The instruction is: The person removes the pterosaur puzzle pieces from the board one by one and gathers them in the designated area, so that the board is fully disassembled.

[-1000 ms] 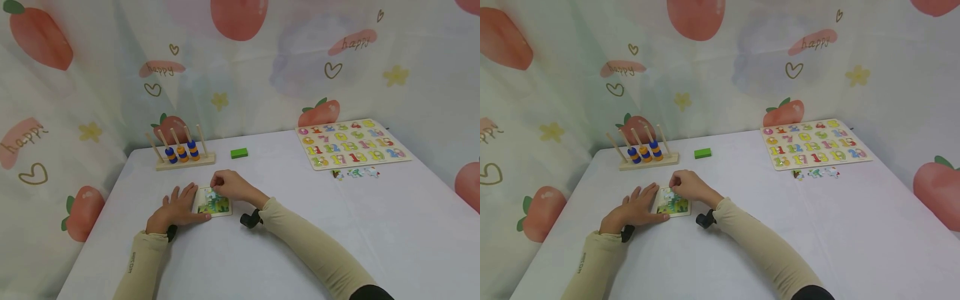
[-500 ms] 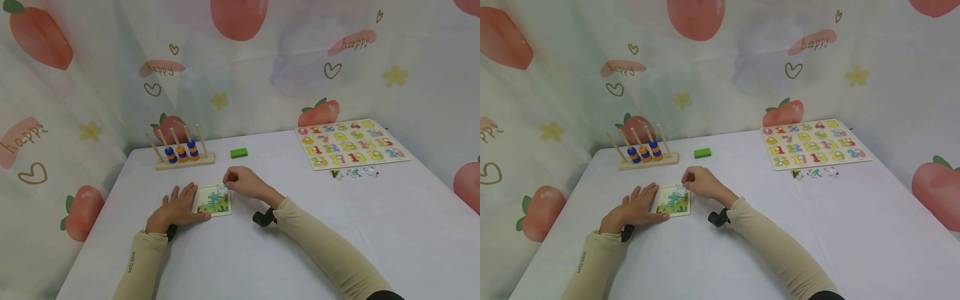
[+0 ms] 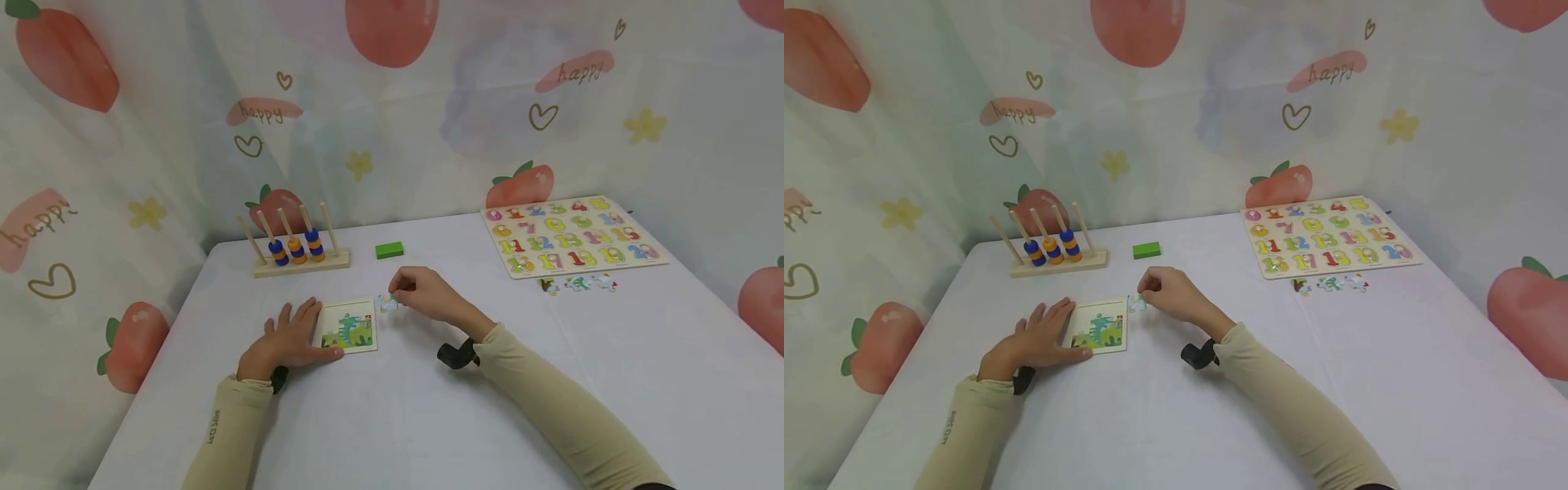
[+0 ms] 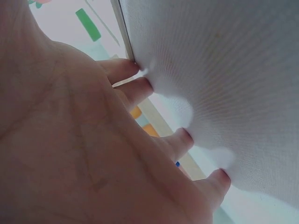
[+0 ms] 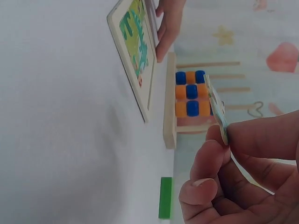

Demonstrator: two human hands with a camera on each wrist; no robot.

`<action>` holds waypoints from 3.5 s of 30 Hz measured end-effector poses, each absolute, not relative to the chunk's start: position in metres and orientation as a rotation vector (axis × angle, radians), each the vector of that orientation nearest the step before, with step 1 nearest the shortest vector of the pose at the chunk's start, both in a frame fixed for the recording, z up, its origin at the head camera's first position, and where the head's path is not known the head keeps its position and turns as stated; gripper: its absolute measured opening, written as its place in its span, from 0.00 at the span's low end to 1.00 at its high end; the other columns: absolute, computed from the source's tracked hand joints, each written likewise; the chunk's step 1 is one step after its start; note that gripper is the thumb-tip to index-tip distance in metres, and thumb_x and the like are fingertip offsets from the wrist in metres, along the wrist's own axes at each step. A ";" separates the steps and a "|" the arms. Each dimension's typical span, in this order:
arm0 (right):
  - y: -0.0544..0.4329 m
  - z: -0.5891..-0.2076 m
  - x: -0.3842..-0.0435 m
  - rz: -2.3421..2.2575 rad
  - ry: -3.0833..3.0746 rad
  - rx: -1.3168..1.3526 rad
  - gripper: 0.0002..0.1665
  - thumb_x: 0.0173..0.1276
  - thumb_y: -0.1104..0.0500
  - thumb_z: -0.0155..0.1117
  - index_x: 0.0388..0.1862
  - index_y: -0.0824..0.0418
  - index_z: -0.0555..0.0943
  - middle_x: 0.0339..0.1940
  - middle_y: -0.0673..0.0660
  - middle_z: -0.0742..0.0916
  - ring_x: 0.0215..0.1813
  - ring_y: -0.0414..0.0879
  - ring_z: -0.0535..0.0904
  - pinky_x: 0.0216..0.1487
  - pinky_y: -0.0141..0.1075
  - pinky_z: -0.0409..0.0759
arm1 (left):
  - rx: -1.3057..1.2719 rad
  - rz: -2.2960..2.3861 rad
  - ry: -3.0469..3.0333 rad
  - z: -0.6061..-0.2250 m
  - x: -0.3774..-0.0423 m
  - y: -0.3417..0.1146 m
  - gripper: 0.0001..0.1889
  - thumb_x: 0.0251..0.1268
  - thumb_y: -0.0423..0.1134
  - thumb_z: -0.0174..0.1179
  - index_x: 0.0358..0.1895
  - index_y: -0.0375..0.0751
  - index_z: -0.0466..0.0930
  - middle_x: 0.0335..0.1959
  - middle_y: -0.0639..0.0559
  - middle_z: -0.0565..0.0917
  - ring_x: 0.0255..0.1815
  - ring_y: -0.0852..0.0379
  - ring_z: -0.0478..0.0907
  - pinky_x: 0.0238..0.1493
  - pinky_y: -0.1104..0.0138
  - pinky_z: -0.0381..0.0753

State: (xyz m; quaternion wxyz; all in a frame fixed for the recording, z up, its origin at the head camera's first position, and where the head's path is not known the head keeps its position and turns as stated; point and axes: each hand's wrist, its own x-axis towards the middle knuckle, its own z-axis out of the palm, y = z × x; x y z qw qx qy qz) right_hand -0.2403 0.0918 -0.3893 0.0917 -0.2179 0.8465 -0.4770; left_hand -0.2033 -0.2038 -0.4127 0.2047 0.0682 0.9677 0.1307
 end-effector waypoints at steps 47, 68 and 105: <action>0.238 -0.375 -0.220 -1.427 2.675 -0.288 0.13 0.83 0.62 0.59 0.58 0.70 0.81 0.47 0.62 0.85 0.49 0.62 0.80 0.47 0.43 0.82 | 0.235 0.419 2.718 -0.421 -0.205 -0.210 0.65 0.60 0.71 0.70 0.88 0.36 0.46 0.89 0.37 0.46 0.85 0.23 0.34 0.76 0.24 0.34; 0.320 -0.370 -0.224 -1.397 2.740 -0.138 0.17 0.84 0.60 0.60 0.62 0.72 0.79 0.46 0.59 0.87 0.41 0.47 0.80 0.39 0.37 0.79 | 0.224 0.380 2.681 -0.413 -0.204 -0.207 0.65 0.61 0.72 0.68 0.88 0.36 0.44 0.89 0.38 0.45 0.85 0.24 0.34 0.76 0.25 0.35; 0.358 -0.395 -0.235 -0.897 2.770 -0.174 0.07 0.77 0.64 0.68 0.45 0.68 0.84 0.35 0.53 0.84 0.42 0.52 0.74 0.39 0.39 0.72 | 0.223 0.400 2.676 -0.405 -0.200 -0.205 0.65 0.61 0.71 0.69 0.88 0.35 0.45 0.89 0.37 0.45 0.85 0.23 0.34 0.76 0.25 0.37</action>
